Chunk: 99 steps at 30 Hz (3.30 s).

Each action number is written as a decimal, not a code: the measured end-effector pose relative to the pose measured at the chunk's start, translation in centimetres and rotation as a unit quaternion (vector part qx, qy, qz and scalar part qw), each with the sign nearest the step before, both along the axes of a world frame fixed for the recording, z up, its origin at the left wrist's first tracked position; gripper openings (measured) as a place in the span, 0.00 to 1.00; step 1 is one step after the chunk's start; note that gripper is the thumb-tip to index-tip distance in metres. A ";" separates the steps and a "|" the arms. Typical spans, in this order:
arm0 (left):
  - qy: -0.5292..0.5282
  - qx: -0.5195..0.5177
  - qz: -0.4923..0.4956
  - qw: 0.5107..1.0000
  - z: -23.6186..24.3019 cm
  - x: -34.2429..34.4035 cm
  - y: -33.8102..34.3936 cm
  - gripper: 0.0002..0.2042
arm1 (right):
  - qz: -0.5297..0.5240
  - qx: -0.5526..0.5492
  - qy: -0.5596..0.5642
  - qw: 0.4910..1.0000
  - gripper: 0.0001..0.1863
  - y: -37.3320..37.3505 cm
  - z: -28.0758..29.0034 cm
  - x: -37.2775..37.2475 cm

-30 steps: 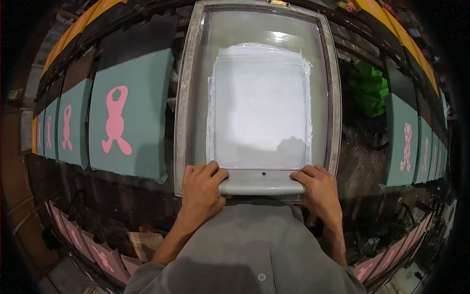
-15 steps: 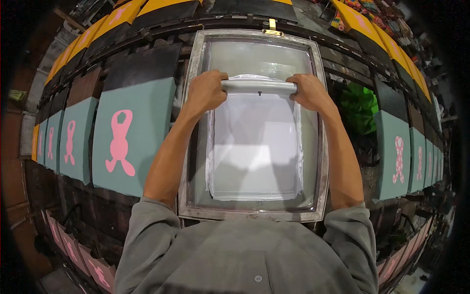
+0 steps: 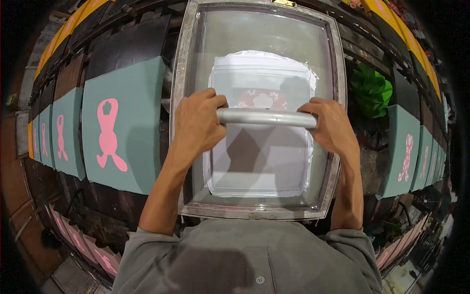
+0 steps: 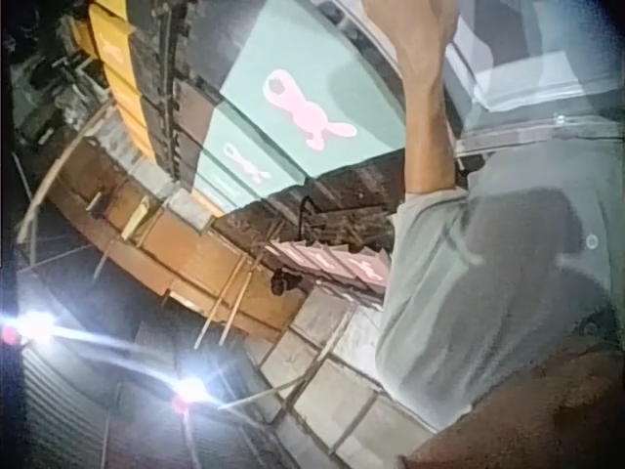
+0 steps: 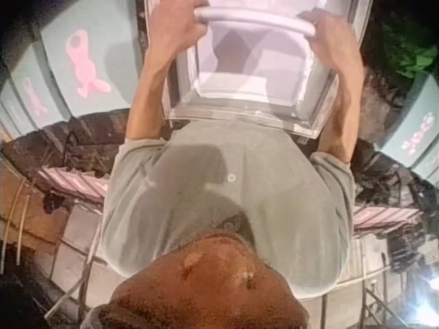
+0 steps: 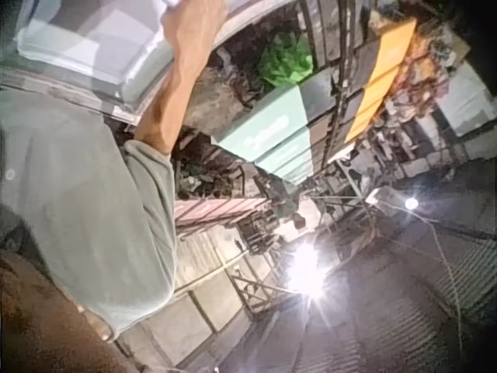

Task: Manually applying white ink using a squeegee over a bunny stencil on multiple green fabric panels.

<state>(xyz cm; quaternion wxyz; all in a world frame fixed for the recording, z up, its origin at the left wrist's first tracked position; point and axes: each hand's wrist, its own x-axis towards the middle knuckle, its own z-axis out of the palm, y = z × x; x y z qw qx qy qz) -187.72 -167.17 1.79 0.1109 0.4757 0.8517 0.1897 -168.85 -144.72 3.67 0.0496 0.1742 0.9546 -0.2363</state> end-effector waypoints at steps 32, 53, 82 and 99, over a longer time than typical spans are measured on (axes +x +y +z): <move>-0.072 0.138 0.013 0.988 5.5 10.7 -12.4 0.24 | -0.039 -0.164 0.003 0.986 0.15 -9.1 1.8 13.5; -0.145 0.122 0.419 0.888 -7.2 10.2 -17.9 0.25 | -0.367 -0.439 0.378 0.728 0.18 -3.7 -6.9 16.1; -0.131 0.117 0.455 0.873 -2.0 -11.6 -45.5 0.27 | -0.345 -0.453 0.383 0.727 0.13 -30.3 -4.2 -6.3; -0.330 0.199 0.407 0.828 -1.7 -24.2 -50.2 0.18 | -0.305 -0.472 0.362 0.744 0.18 -33.9 -4.8 -18.3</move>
